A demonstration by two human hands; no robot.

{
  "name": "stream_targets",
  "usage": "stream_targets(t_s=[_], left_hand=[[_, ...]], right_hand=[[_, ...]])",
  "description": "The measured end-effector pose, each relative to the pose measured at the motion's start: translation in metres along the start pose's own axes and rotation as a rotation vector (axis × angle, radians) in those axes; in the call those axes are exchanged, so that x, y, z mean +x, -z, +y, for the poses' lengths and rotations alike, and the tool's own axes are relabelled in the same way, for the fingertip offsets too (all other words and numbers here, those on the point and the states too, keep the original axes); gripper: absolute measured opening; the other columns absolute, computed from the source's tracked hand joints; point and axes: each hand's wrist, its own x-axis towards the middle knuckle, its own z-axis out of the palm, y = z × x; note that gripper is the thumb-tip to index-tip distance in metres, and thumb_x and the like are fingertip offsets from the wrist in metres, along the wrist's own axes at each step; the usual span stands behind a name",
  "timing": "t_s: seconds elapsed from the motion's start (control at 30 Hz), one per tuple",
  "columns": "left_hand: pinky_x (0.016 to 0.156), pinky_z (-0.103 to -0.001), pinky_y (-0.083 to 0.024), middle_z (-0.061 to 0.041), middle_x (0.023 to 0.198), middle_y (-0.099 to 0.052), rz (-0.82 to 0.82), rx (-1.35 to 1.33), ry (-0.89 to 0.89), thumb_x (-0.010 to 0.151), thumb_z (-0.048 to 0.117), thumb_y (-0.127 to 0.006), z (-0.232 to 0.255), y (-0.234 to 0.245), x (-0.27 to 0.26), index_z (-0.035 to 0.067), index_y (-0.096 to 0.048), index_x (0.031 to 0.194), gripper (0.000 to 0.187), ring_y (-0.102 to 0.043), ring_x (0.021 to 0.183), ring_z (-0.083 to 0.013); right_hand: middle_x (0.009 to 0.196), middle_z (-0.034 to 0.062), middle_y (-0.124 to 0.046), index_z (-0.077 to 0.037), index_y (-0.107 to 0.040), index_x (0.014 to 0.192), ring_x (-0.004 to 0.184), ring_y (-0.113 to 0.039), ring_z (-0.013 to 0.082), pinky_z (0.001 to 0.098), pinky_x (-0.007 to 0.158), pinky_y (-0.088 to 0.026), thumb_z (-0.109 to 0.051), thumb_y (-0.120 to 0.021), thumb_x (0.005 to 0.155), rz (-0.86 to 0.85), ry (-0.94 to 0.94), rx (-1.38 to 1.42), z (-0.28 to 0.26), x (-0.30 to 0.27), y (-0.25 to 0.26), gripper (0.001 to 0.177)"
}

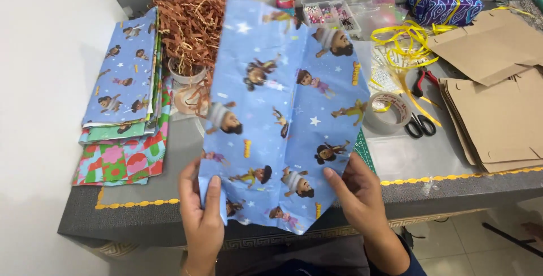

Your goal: Wrapping a small cardboard box with patterned paper and securing it with tape.

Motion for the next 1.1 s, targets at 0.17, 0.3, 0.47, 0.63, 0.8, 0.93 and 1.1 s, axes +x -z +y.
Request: stream_targets(t_s=[0.17,0.3,0.47,0.63,0.8,0.93,1.1], left_hand=[[0.121,-0.051,-0.038,-0.023,0.15,-0.042,0.055,0.499,-0.501,0.096,0.012,-0.066,-0.003,-0.004,0.001,0.002,-0.04,0.149,0.061,-0.039,0.144,-0.0377],[0.12,-0.062,-0.029,-0.011,0.153,-0.045,-0.448,0.816,-0.958,0.083,0.058,-0.083,0.007,-0.008,-0.01,0.02,-0.053,0.147,0.081,-0.042,0.145,-0.0309],[0.114,-0.062,-0.033,-0.014,0.152,-0.05,-0.69,0.879,-0.993,0.052,0.048,-0.104,-0.003,-0.015,-0.011,0.017,-0.05,0.151,0.116,-0.046,0.143,-0.0332],[0.11,-0.055,-0.04,-0.013,0.151,-0.053,-0.704,0.791,-0.94,0.084,0.073,-0.068,0.0,-0.015,-0.01,0.014,-0.054,0.148,0.089,-0.053,0.136,-0.0322],[0.099,-0.047,-0.047,-0.011,0.135,-0.063,-0.67,0.76,-0.982,0.09,0.058,-0.076,-0.003,-0.015,-0.01,0.013,-0.061,0.14,0.069,-0.061,0.123,-0.0286],[0.091,-0.044,-0.049,-0.009,0.125,-0.068,-0.672,0.765,-0.989,0.09,0.054,-0.078,-0.006,-0.015,-0.011,0.011,-0.068,0.129,0.059,-0.063,0.112,-0.027],[0.083,-0.039,-0.05,-0.007,0.125,-0.067,-0.66,0.83,-1.041,0.09,0.05,-0.08,-0.012,-0.023,-0.016,0.013,-0.067,0.13,0.056,-0.062,0.106,-0.0239]], right_hand=[[0.101,0.0119,-0.076,-0.008,-0.047,0.13,0.078,-0.066,0.0096,0.0236,0.063,-0.054,-0.013,-0.067,0.095,0.229,0.159,-0.175,0.014,-0.003,-0.003,0.04],[0.077,0.0041,-0.058,-0.01,-0.05,0.128,0.062,-0.053,0.0075,0.0205,0.055,-0.043,-0.014,-0.071,0.094,0.194,0.203,-0.235,0.014,-0.002,-0.013,0.04],[0.071,-0.0006,-0.046,-0.008,-0.055,0.124,0.064,-0.047,0.0072,0.0221,0.057,-0.047,-0.014,-0.073,0.093,0.138,0.232,-0.277,0.017,0.002,-0.014,0.037],[0.065,-0.0016,-0.05,-0.012,-0.054,0.117,0.061,-0.053,0.0057,0.0203,0.058,-0.045,-0.014,-0.084,0.083,0.16,0.11,-0.261,0.022,0.005,-0.013,0.046],[0.063,-0.0014,-0.056,-0.015,-0.046,0.108,0.058,-0.057,0.0051,0.0193,0.056,-0.046,-0.017,-0.091,0.073,0.209,0.117,-0.243,0.035,0.006,-0.011,0.057],[0.064,0.0018,-0.063,-0.015,-0.042,0.106,0.057,-0.062,0.0067,0.0195,0.053,-0.048,-0.023,-0.092,0.068,0.219,0.182,-0.214,0.044,0.007,-0.008,0.064],[0.058,-0.0032,-0.05,-0.012,-0.038,0.109,0.053,-0.047,0.0035,0.0194,0.053,-0.036,-0.045,-0.082,0.072,0.199,0.245,-0.206,0.058,0.009,-0.004,0.066]])
